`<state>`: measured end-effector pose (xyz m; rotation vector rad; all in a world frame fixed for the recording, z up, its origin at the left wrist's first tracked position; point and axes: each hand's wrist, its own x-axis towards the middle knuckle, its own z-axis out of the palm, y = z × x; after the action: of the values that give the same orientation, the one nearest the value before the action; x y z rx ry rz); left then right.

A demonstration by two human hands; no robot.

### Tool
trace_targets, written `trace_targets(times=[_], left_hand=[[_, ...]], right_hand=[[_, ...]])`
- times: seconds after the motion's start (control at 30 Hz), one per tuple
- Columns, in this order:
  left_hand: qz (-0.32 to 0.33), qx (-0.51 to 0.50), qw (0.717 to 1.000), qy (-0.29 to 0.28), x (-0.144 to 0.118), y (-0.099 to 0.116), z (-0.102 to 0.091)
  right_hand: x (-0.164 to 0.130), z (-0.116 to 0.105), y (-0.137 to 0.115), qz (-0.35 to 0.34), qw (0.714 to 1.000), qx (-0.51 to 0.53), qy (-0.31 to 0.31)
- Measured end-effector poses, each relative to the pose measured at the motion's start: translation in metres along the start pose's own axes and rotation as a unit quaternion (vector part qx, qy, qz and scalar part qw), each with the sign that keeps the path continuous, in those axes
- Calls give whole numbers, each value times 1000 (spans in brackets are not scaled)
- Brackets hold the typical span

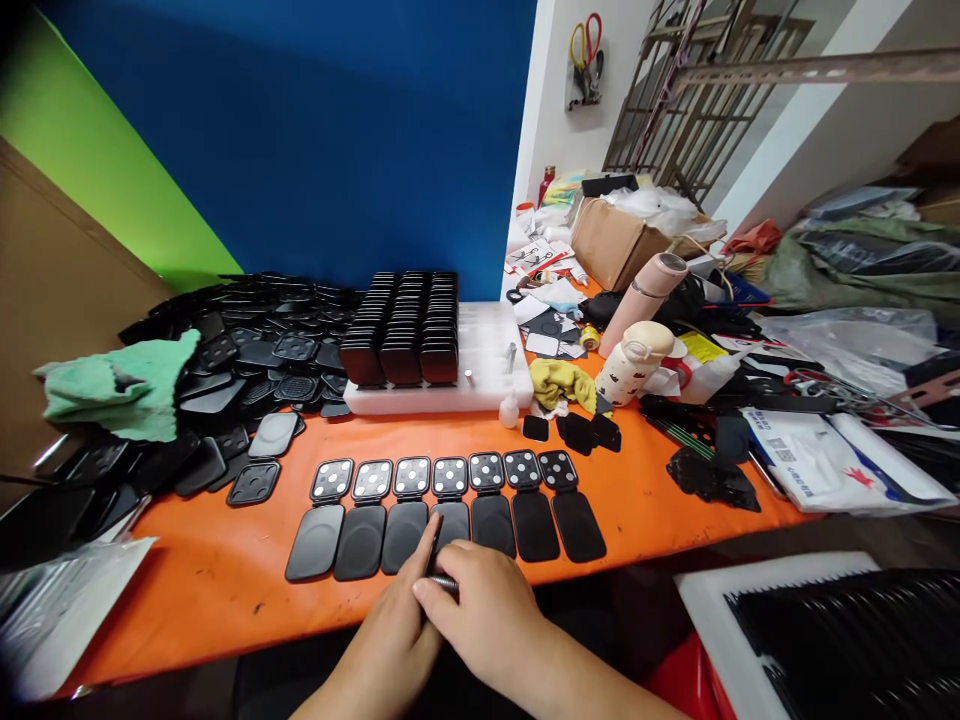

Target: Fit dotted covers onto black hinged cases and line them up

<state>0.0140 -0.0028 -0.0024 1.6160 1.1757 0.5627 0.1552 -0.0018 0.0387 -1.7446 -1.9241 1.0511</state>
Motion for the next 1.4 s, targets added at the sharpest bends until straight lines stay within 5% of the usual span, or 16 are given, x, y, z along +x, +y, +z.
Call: trace_targets(times=[0.27, 0.33, 0.43, 0.5, 0.63, 0.73, 0.87, 1.03, 1.13, 1.23, 1.4], left_hand=[[16, -31, 999, 2, 6, -4, 0], [4, -87, 996, -1, 9, 0, -2], [-66, -242, 962, -108, 12, 6, -8], [-100, -298, 938, -146, 12, 8, -12], [-32, -140, 989, -42, 11, 7, -15], [31, 7, 999, -18, 8, 6, -14], [63, 148, 986, -34, 3, 7, -13], [64, 238, 967, -65, -1, 6, -10], [84, 184, 979, -43, -2, 0, -4], [67, 18, 998, 0, 0, -1, 3], [-34, -217, 973, 76, 9, 11, -4]], right_hand=[[1, 7, 5, 10, 988, 152, 19], [5, 7, 8, 23, 962, 272, 0], [12, 5, 14, 85, 883, 460, -44], [15, 1, 16, 112, 860, 495, -51], [16, -10, 11, 49, 940, 338, -20], [11, -18, 3, -24, 984, 178, 21], [4, -21, 2, -26, 994, 104, 15], [4, -12, 8, 10, 989, 148, 2], [6, -7, 8, 27, 977, 212, 20], [7, -3, 7, 20, 951, 307, 21], [6, 1, 10, 99, 858, 502, -42]])
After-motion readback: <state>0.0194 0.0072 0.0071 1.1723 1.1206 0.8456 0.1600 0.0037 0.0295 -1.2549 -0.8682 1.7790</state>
